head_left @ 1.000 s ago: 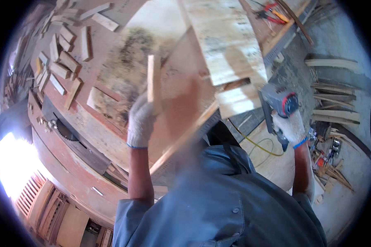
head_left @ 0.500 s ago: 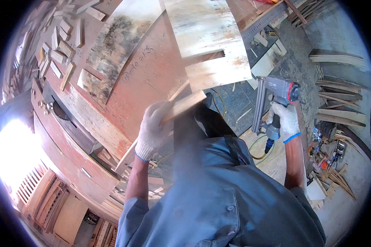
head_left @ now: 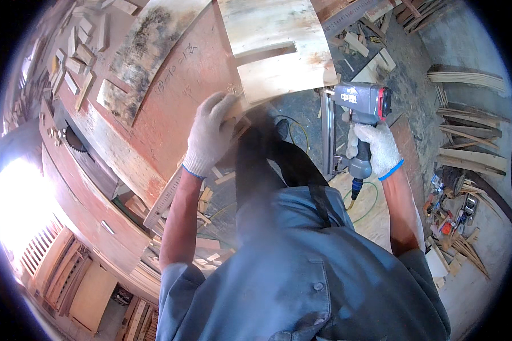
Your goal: The person assembles a wooden frame by placing small wooden pieces into a rectangular cutout on a larger board and securing them with a pneumatic nail gun. The person repeatedly picks up pieces, aligns them, and nails them in place.
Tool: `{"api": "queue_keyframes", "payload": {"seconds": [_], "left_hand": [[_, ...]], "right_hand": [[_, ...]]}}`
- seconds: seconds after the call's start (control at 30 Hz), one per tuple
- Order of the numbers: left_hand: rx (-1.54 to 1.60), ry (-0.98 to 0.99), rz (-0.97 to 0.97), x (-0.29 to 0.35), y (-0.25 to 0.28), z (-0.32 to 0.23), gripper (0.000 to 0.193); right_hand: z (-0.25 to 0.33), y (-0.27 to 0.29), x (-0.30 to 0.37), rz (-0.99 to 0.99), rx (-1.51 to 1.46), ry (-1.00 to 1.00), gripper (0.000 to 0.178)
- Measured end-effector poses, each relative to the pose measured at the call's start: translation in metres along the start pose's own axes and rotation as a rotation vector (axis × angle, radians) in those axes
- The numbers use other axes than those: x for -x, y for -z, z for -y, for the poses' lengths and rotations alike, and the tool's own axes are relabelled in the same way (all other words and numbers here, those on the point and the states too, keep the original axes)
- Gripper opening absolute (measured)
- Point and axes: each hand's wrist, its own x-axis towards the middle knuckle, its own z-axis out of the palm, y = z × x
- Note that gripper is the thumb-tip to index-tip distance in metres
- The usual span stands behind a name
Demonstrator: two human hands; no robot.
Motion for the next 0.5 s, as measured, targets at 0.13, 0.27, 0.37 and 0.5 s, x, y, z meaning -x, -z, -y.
{"api": "queue_keyframes", "payload": {"seconds": [0.13, 0.27, 0.37, 0.5], "left_hand": [[-0.020, 0.063, -0.013, 0.001, 0.002, -0.005, 0.051], [0.089, 0.145, -0.038, 0.005, -0.003, -0.005, 0.051], [0.100, 0.101, -0.096, 0.001, -0.010, -0.004, 0.054], [0.203, 0.206, -0.021, -0.012, -0.012, -0.011, 0.063]], "right_hand": [[0.002, -0.003, 0.003, 0.003, -0.012, 0.032, 0.025], [-0.002, 0.007, 0.005, -0.096, 0.001, 0.057, 0.025], [-0.002, 0.019, 0.000, -0.121, -0.019, 0.081, 0.025], [-0.003, 0.025, -0.017, -0.062, 0.008, 0.111, 0.029]]}}
